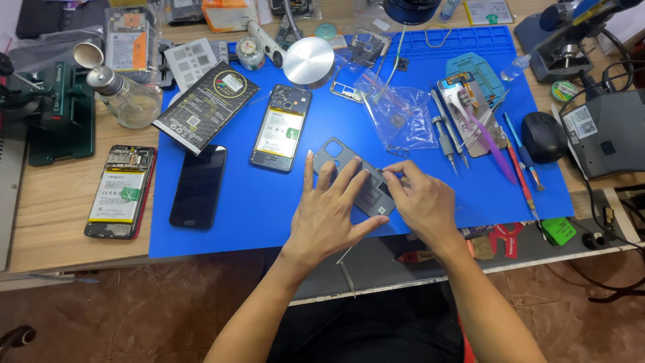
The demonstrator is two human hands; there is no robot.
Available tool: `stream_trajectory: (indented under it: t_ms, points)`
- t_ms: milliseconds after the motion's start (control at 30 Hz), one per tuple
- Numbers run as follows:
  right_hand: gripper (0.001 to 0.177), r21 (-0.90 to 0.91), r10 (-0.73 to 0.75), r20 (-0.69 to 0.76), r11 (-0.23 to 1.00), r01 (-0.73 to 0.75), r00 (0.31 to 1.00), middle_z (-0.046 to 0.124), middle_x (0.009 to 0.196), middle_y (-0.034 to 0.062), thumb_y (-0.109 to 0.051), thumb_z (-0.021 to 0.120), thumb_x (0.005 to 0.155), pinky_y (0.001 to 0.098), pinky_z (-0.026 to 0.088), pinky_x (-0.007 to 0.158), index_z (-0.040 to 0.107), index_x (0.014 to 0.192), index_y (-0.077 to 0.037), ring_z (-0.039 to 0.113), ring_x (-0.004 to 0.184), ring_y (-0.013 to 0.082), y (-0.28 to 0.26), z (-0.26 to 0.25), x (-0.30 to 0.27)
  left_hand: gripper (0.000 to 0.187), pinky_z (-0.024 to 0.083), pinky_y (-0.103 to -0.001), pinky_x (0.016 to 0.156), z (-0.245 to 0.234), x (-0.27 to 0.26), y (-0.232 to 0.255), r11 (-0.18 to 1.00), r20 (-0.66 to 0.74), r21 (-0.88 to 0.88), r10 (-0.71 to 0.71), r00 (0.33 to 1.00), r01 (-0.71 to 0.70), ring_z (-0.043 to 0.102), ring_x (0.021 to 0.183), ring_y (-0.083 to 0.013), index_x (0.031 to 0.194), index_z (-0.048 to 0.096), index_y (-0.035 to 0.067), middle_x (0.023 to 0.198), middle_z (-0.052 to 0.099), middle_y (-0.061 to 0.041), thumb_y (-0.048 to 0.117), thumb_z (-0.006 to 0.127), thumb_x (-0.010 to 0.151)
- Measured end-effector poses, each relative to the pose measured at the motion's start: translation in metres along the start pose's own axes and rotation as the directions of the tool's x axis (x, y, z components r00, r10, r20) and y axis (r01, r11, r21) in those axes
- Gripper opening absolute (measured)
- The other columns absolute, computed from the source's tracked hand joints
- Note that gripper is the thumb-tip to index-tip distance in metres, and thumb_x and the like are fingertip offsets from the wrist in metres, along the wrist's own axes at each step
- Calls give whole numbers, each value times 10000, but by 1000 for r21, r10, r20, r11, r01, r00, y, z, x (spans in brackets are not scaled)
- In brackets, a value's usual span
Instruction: The person handles a smartphone back cover and a disassembled phone body on a blue work mat. They peel a protective film from the back cover, then pick up a small blue camera lens protector and place it onto the phone's camera module. The person then uses a metal prying tool to remove a sticker or adhesive from the back cover.
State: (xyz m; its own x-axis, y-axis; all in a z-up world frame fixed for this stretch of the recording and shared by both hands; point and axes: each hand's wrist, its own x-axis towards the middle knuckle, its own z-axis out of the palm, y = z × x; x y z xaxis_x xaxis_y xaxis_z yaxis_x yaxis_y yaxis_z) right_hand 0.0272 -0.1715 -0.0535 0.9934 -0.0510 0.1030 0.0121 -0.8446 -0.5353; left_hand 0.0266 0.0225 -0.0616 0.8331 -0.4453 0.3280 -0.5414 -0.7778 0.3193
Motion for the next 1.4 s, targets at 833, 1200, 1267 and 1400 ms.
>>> stream_trajectory:
  t_ms: [833, 1200, 1267, 1400]
  points:
    - [196, -63, -61, 261, 995, 80, 963, 761, 839, 61, -444, 560, 1024, 534, 559, 921, 656, 1101, -291, 743, 994, 379, -33, 13, 76, 788, 107, -666, 1296, 12, -3, -5, 998, -145, 36, 48, 988, -43, 479, 1222, -340, 1299, 671, 103, 1168, 547, -129, 751, 578, 861]
    - [195, 29, -29, 368, 999, 20, 929, 666, 679, 81, -385, 601, 972, 522, 544, 837, 689, 1080, -248, 724, 857, 374, -35, 3, 81, 805, 104, -678, 1295, 10, -5, -4, 999, -130, 29, 37, 991, -33, 492, 1200, -323, 1350, 642, 123, 1167, 562, -117, 759, 539, 866]
    - [191, 12, -43, 369, 999, 41, 929, 669, 687, 73, -395, 594, 980, 514, 542, 847, 691, 1095, -277, 726, 869, 367, -40, 8, 89, 797, 109, -674, 1297, 6, -4, -4, 999, -135, 35, 32, 990, -27, 489, 1198, -318, 1344, 648, 124, 1167, 560, -116, 755, 537, 871]
    - [216, 55, -52, 375, 998, 33, 925, 660, 691, 76, -365, 605, 973, 509, 543, 857, 673, 1162, -282, 718, 864, 360, -40, 1, 86, 792, 110, -675, 1296, 6, -2, -6, 999, -132, 44, 30, 991, -25, 482, 1198, -310, 1352, 648, 133, 1174, 555, -110, 755, 532, 877]
